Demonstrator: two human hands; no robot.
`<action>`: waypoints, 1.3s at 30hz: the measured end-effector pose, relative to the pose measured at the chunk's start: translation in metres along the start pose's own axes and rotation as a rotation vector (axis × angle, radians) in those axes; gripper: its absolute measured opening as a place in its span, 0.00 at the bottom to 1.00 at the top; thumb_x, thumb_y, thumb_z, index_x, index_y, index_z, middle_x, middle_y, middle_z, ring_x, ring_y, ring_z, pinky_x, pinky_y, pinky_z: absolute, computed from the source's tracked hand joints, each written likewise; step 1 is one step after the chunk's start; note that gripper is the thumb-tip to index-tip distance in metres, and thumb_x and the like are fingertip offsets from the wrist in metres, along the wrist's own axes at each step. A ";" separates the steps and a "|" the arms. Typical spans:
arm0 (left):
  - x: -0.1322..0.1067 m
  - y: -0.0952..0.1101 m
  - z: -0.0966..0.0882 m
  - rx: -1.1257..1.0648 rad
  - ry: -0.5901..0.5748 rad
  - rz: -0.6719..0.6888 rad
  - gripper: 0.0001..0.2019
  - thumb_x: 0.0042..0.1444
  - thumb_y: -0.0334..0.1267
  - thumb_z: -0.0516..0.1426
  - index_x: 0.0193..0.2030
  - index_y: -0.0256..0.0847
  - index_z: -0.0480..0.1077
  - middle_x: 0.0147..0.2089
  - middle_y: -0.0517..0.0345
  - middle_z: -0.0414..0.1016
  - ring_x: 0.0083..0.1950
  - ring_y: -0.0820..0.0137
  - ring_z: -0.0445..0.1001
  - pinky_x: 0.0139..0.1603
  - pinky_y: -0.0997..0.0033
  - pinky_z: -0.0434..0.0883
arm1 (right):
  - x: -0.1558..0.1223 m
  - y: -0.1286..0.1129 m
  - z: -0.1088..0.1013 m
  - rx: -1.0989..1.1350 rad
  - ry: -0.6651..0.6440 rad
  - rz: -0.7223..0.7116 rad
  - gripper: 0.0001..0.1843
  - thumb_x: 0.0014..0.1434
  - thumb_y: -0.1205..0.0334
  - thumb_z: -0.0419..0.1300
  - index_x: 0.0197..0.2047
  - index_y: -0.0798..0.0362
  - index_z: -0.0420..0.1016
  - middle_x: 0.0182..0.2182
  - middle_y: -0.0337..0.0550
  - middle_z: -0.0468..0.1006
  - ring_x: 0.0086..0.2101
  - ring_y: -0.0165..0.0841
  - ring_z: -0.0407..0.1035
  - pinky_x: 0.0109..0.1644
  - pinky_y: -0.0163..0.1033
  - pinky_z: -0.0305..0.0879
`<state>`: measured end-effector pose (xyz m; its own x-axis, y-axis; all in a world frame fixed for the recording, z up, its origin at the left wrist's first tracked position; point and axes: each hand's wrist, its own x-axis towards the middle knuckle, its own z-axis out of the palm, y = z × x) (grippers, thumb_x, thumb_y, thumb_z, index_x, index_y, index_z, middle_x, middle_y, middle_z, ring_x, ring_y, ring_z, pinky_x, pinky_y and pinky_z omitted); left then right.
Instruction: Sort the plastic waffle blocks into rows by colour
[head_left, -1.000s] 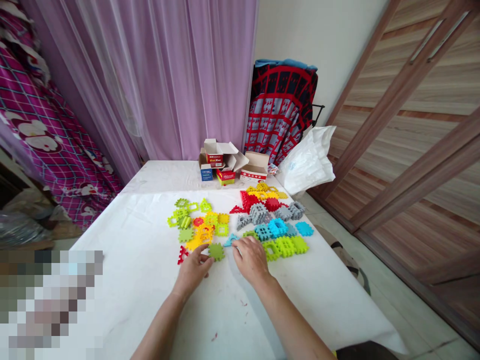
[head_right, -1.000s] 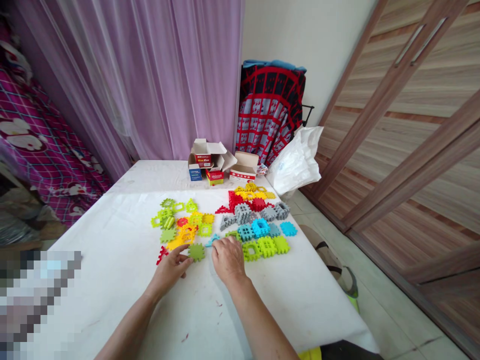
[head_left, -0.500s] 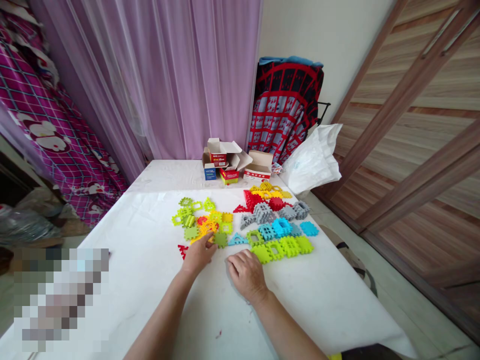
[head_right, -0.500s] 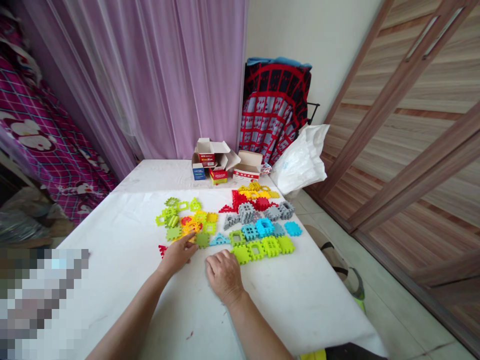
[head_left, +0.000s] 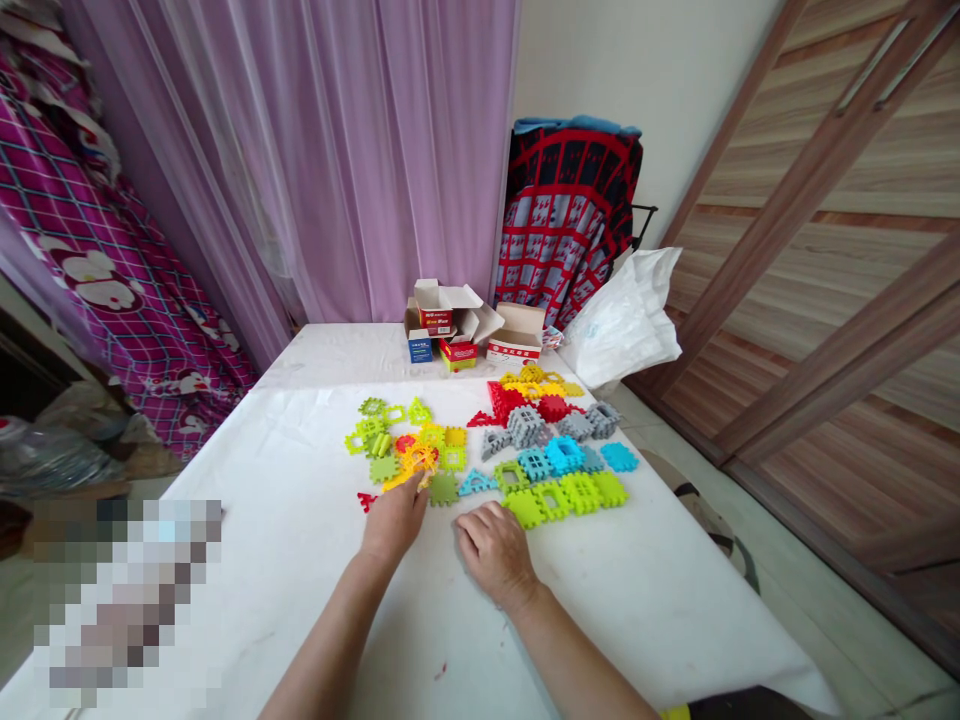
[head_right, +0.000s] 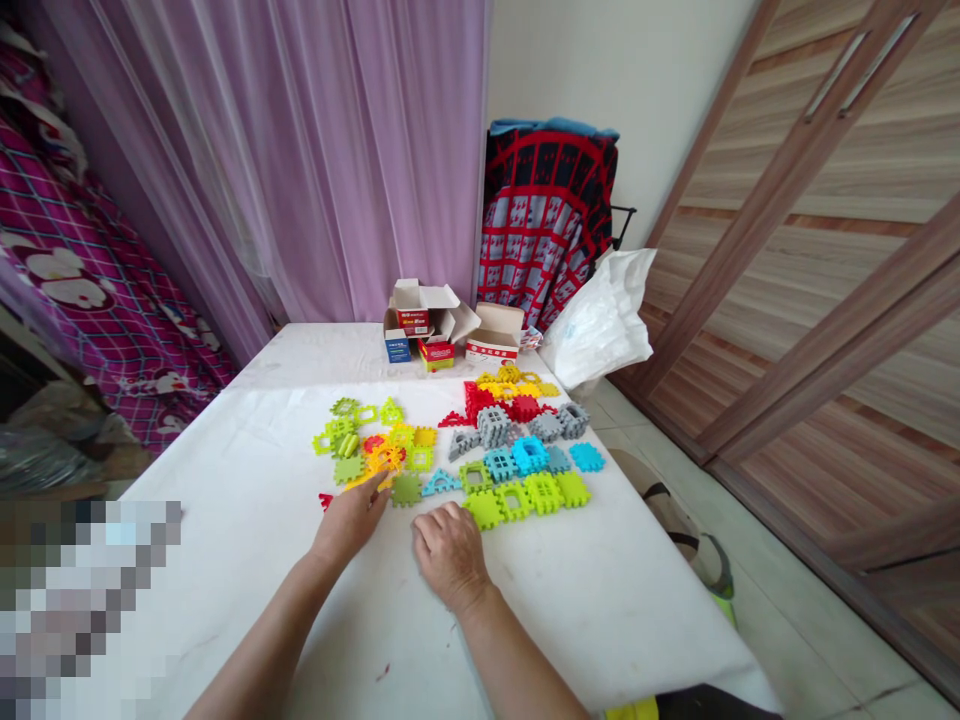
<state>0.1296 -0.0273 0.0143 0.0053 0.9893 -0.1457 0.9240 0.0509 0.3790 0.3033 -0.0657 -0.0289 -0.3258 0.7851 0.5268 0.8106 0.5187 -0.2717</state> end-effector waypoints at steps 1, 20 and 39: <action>0.001 -0.002 -0.003 0.038 0.009 -0.008 0.22 0.64 0.40 0.47 0.63 0.43 0.63 0.46 0.47 0.80 0.47 0.60 0.77 0.45 0.66 0.67 | 0.000 0.000 0.000 0.000 -0.001 -0.001 0.07 0.59 0.68 0.57 0.30 0.50 0.73 0.26 0.39 0.73 0.34 0.33 0.64 0.38 0.38 0.52; 0.031 -0.054 -0.050 0.132 0.172 -0.109 0.17 0.62 0.45 0.47 0.52 0.50 0.72 0.46 0.58 0.79 0.42 0.66 0.77 0.37 0.73 0.67 | -0.001 0.002 0.002 0.026 0.014 0.001 0.08 0.58 0.70 0.56 0.30 0.49 0.74 0.27 0.39 0.75 0.34 0.33 0.64 0.39 0.39 0.53; 0.040 -0.066 -0.046 0.258 0.044 -0.102 0.25 0.58 0.50 0.51 0.60 0.44 0.66 0.56 0.45 0.70 0.53 0.55 0.73 0.47 0.63 0.69 | -0.001 0.001 0.003 0.012 0.016 -0.015 0.07 0.57 0.69 0.58 0.30 0.50 0.73 0.27 0.38 0.74 0.34 0.33 0.63 0.38 0.38 0.52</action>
<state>0.0508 0.0152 0.0256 -0.1044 0.9862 -0.1288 0.9857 0.1198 0.1188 0.3033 -0.0646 -0.0322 -0.3303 0.7715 0.5438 0.7999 0.5346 -0.2727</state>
